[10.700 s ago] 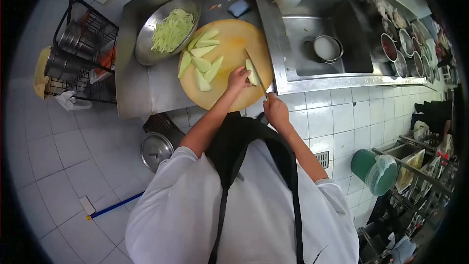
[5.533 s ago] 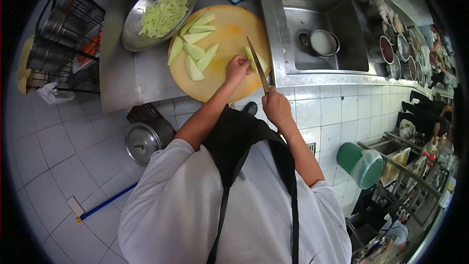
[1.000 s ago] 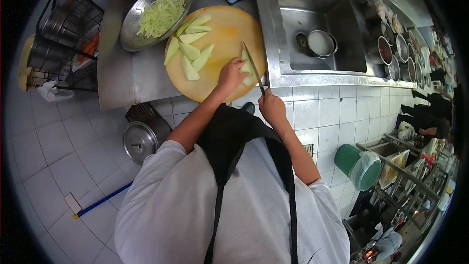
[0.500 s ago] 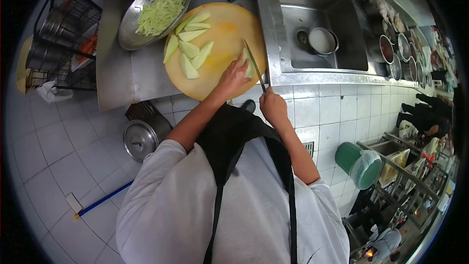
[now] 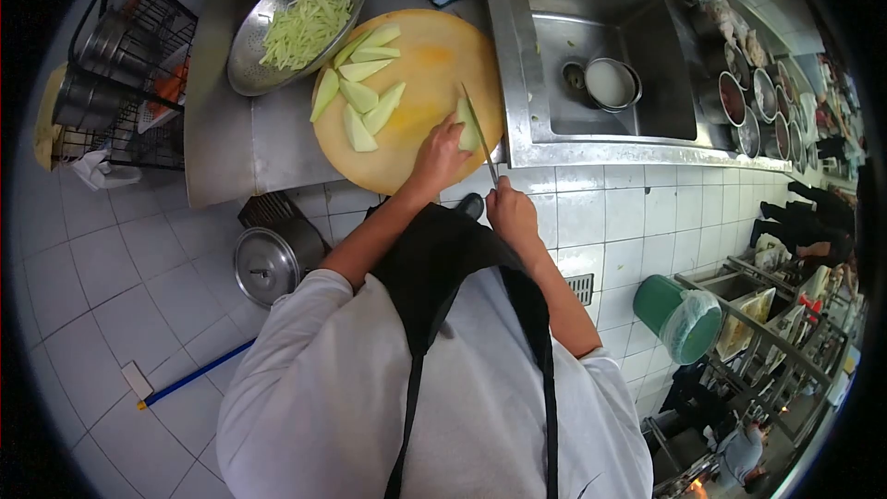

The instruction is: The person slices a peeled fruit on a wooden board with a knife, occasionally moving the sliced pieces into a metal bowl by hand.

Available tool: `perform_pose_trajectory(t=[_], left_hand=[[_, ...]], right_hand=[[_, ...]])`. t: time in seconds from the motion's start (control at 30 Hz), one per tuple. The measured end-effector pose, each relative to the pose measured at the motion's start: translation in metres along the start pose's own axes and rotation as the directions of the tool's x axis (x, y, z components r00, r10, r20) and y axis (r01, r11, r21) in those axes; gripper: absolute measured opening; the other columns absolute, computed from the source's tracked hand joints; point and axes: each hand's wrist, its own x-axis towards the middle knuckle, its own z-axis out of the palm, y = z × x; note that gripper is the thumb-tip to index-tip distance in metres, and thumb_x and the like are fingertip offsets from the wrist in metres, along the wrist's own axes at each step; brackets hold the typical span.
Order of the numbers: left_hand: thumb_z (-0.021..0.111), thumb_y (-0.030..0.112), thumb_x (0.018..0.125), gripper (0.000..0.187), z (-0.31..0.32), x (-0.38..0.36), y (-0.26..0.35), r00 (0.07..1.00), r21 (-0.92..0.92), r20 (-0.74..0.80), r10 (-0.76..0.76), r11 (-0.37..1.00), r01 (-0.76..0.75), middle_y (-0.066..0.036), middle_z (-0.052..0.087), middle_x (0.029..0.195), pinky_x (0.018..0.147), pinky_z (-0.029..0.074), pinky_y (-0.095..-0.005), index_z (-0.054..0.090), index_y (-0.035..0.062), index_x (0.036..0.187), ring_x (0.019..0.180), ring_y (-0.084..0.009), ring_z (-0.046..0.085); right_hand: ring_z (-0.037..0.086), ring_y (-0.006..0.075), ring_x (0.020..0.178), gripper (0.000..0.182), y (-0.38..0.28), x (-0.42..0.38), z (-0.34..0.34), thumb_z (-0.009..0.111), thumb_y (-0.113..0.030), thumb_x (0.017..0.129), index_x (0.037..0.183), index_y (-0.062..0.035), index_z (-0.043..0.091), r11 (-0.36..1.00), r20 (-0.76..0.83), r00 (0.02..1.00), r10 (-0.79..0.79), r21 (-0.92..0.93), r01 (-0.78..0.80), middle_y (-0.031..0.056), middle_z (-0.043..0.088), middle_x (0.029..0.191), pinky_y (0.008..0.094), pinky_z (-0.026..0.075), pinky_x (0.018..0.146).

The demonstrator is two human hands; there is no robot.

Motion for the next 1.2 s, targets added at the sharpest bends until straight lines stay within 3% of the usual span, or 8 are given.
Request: perform_pose_trajectory(t=[0.27, 0.37, 0.47, 0.57, 0.67, 0.87, 1.07, 1.2], left_hand=[[0.080, 0.014, 0.080, 0.050, -0.008, 0.009, -0.004, 0.997, 0.011, -0.079, 0.013, 1.000, -0.012, -0.026, 0.061, 0.130, 0.101, 0.049, -0.0462, 0.062, -0.0065, 0.121, 0.118, -0.0405, 0.061], [0.077, 0.011, 0.083, 0.032, 0.000, 0.017, -0.013, 0.991, -0.064, -0.113, -0.074, 0.996, 0.067, -0.021, 0.069, 0.113, 0.089, 0.054, -0.0448, 0.066, -0.0023, 0.109, 0.103, -0.0387, 0.067], [0.077, 0.010, 0.082, 0.020, 0.004, 0.024, -0.015, 0.939, -0.201, -0.080, -0.335, 0.928, 0.314, -0.017, 0.070, 0.094, 0.076, 0.054, -0.0441, 0.069, 0.0014, 0.099, 0.085, -0.0355, 0.070], [0.079, 0.010, 0.082, 0.016, 0.006, 0.026, -0.019, 0.947, -0.247, -0.157, -0.281, 0.939, 0.237, -0.016, 0.070, 0.082, 0.070, 0.055, -0.0383, 0.070, 0.0022, 0.093, 0.075, -0.0295, 0.070], [0.079, 0.008, 0.081, 0.016, 0.008, 0.027, -0.027, 0.944, -0.324, -0.128, -0.304, 0.913, 0.250, -0.015, 0.071, 0.085, 0.071, 0.055, -0.0374, 0.072, 0.0020, 0.094, 0.074, -0.0279, 0.070], [0.079, 0.007, 0.079, 0.017, 0.009, 0.032, -0.030, 0.958, -0.260, -0.107, -0.268, 0.937, 0.233, -0.015, 0.071, 0.087, 0.071, 0.055, -0.0370, 0.074, 0.0028, 0.095, 0.075, -0.0275, 0.071], [0.079, 0.007, 0.079, 0.029, 0.011, 0.029, -0.027, 0.948, -0.154, -0.095, -0.305, 0.945, 0.289, -0.014, 0.071, 0.086, 0.074, 0.055, -0.0390, 0.072, 0.0053, 0.107, 0.078, -0.0274, 0.070], [0.079, 0.008, 0.080, 0.035, 0.014, 0.018, -0.028, 0.947, -0.209, -0.136, -0.292, 0.943, 0.260, -0.014, 0.070, 0.095, 0.077, 0.056, -0.0390, 0.069, 0.0052, 0.113, 0.082, -0.0277, 0.071]], right_hand=[[0.068, 0.0457, 0.066, 0.018, -0.009, 0.011, 0.008, 0.055, -0.016, 0.094, 0.095, 0.0018, 0.053, 1.000, 0.025, 0.999, 0.029, -0.012, -0.029, 0.0281, 0.067, 0.071, 0.0563, 0.055, 0.063], [0.069, 0.0454, 0.067, 0.018, -0.010, 0.011, 0.012, 0.055, -0.016, 0.094, 0.095, 0.0018, 0.053, 0.999, 0.038, 0.998, 0.046, -0.026, -0.045, 0.0280, 0.067, 0.071, 0.0564, 0.055, 0.063], [0.069, 0.0450, 0.067, 0.018, -0.013, 0.010, 0.009, 0.055, -0.016, 0.094, 0.096, 0.0019, 0.052, 0.999, 0.040, 0.998, 0.049, -0.017, -0.048, 0.0275, 0.067, 0.071, 0.0560, 0.055, 0.063], [0.069, 0.0447, 0.068, 0.018, -0.011, 0.010, 0.010, 0.056, -0.015, 0.094, 0.096, 0.0021, 0.052, 0.999, 0.033, 0.999, 0.040, -0.010, -0.039, 0.0269, 0.067, 0.071, 0.0553, 0.056, 0.063], [0.069, 0.0447, 0.068, 0.018, -0.013, 0.015, 0.012, 0.056, -0.015, 0.094, 0.096, 0.0024, 0.052, 0.997, 0.058, 0.996, 0.073, -0.035, -0.071, 0.0265, 0.068, 0.072, 0.0548, 0.056, 0.063], [0.070, 0.0458, 0.072, 0.020, -0.004, 0.036, 0.021, 0.055, -0.017, 0.094, 0.096, 0.0030, 0.053, 0.995, 0.045, 0.995, 0.094, -0.031, -0.093, 0.0278, 0.069, 0.075, 0.0556, 0.056, 0.066], [0.069, 0.0479, 0.074, 0.020, -0.007, 0.034, 0.009, 0.056, -0.017, 0.092, 0.093, 0.0033, 0.055, 0.996, 0.034, 0.996, 0.088, -0.034, -0.087, 0.0298, 0.067, 0.075, 0.0579, 0.055, 0.069], [0.070, 0.0462, 0.070, 0.019, -0.017, 0.023, -0.012, 0.057, -0.016, 0.090, 0.092, 0.0028, 0.058, 0.998, 0.002, 0.999, 0.046, -0.033, -0.046, 0.0297, 0.068, 0.074, 0.0562, 0.056, 0.068]])
